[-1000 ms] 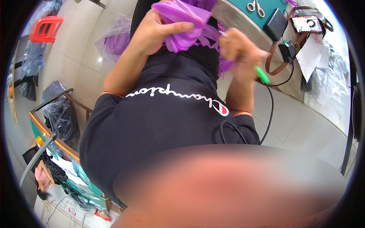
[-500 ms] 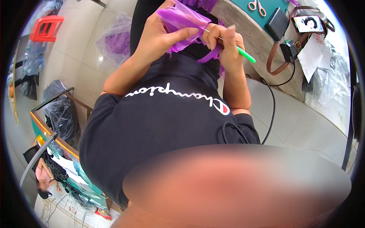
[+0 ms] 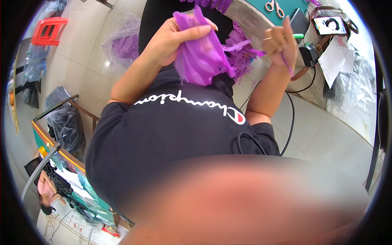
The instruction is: Assembling a purple fringed fabric item using a green crochet-like hand tool.
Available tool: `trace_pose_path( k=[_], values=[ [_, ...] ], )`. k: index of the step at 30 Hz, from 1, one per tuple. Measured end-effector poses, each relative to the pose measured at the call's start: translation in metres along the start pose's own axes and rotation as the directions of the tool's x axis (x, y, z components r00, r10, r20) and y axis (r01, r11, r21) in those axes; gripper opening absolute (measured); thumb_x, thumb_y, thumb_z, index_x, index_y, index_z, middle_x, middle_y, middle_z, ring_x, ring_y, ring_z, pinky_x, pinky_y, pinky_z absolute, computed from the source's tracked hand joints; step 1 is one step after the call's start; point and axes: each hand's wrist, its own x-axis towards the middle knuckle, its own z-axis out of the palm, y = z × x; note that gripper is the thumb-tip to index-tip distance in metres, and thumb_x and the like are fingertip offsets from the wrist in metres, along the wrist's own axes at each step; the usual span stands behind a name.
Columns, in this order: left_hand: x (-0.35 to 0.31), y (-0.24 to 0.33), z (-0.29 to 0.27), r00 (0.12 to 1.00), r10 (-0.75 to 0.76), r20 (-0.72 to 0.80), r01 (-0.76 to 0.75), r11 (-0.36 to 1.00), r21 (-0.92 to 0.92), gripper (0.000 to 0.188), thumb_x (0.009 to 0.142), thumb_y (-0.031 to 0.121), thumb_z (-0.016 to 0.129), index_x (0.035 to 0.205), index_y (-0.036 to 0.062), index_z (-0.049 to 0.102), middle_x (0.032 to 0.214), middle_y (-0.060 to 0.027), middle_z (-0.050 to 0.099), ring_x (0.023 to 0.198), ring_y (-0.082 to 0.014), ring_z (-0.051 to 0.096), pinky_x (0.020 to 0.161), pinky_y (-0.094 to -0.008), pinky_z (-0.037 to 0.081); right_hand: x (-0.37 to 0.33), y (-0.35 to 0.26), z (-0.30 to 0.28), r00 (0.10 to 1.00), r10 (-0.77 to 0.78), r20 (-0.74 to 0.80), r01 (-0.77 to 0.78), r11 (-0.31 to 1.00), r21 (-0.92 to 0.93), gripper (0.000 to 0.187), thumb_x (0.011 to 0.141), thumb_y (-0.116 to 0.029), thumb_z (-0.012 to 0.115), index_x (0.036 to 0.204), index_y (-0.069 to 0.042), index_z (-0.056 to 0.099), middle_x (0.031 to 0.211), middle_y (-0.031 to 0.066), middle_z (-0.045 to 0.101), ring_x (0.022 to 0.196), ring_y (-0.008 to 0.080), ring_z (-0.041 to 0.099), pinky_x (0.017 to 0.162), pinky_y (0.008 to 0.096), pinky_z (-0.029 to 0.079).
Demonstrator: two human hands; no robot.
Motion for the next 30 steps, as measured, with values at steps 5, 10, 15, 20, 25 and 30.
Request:
trace_pose_path(
  k=[5,10,15,20,25,30],
  values=[
    [0.007,-0.011,0.007,0.966,0.212,-0.15,-0.194,0.972,0.129,0.02,0.085,0.014,0.065,0.097,-0.0021,0.065,0.077,-0.0042,0.065,0.07,-0.0096,0.062,0.066,-0.0224,0.048,0.019,0.078,0.076,0.81,-0.531,0.249,0.434,0.258,-0.863,0.051,0.098,-0.035,0.04,0.058,-0.003,0.04,0.057,0.0049,0.042,0.051,0.0135,0.039,0.044,0.0258,0.029],
    [0.009,-0.019,0.008,0.912,0.355,-0.206,-0.273,0.899,0.342,0.017,0.085,0.015,0.066,0.091,-0.0009,0.067,0.076,-0.0024,0.064,0.067,-0.0067,0.058,0.063,-0.0206,0.045,0.024,0.096,0.082,0.78,-0.515,0.356,0.396,-0.035,-0.917,0.04,0.093,-0.027,0.051,0.066,0.002,0.049,0.063,0.008,0.044,0.05,0.0186,0.044,0.045,0.0275,0.035],
    [0.008,-0.019,0.007,0.904,0.384,-0.189,-0.296,0.88,0.37,0.015,0.084,0.014,0.066,0.088,-0.0001,0.068,0.075,-0.0017,0.064,0.066,-0.0062,0.057,0.061,-0.0205,0.045,0.024,0.098,0.082,0.779,-0.512,0.362,0.354,-0.118,-0.928,0.036,0.093,-0.022,0.052,0.066,0.002,0.05,0.062,0.0075,0.044,0.049,0.0188,0.045,0.045,0.0282,0.036],
    [0.005,-0.019,0.011,0.854,0.499,-0.148,-0.332,0.742,0.583,0.014,0.084,0.013,0.067,0.089,-0.0003,0.068,0.074,-0.0018,0.064,0.065,-0.0074,0.058,0.061,-0.0206,0.045,0.025,0.101,0.092,0.873,-0.482,0.077,0.073,-0.027,-0.997,0.037,0.094,-0.02,0.049,0.063,0.001,0.049,0.059,0.0054,0.045,0.045,0.0177,0.043,0.046,0.0285,0.034],
    [0.007,-0.015,-0.001,0.973,0.223,-0.055,-0.186,0.905,0.382,0.021,0.084,0.012,0.066,0.101,-0.0009,0.064,0.088,-0.0051,0.065,0.082,-0.0102,0.06,0.073,-0.0218,0.047,0.012,0.067,0.073,0.923,-0.377,0.072,0.354,0.762,-0.542,0.041,0.096,-0.03,0.046,0.064,-0.005,0.04,0.057,-0.0008,0.035,0.052,0.008,0.03,0.045,0.0244,0.022],
    [0.01,-0.015,0.006,0.985,0.173,-0.012,-0.167,0.965,0.2,0.029,0.082,0.013,0.068,0.108,0.0015,0.061,0.089,-0.0039,0.064,0.081,-0.0091,0.06,0.073,-0.0238,0.047,0.024,0.078,0.073,0.873,-0.483,-0.059,0.214,0.49,-0.845,0.034,0.083,-0.005,0.064,0.066,-0.006,0.035,0.079,0.007,0.057,0.063,0.0059,0.04,0.053,0.0195,0.034]
  ],
)
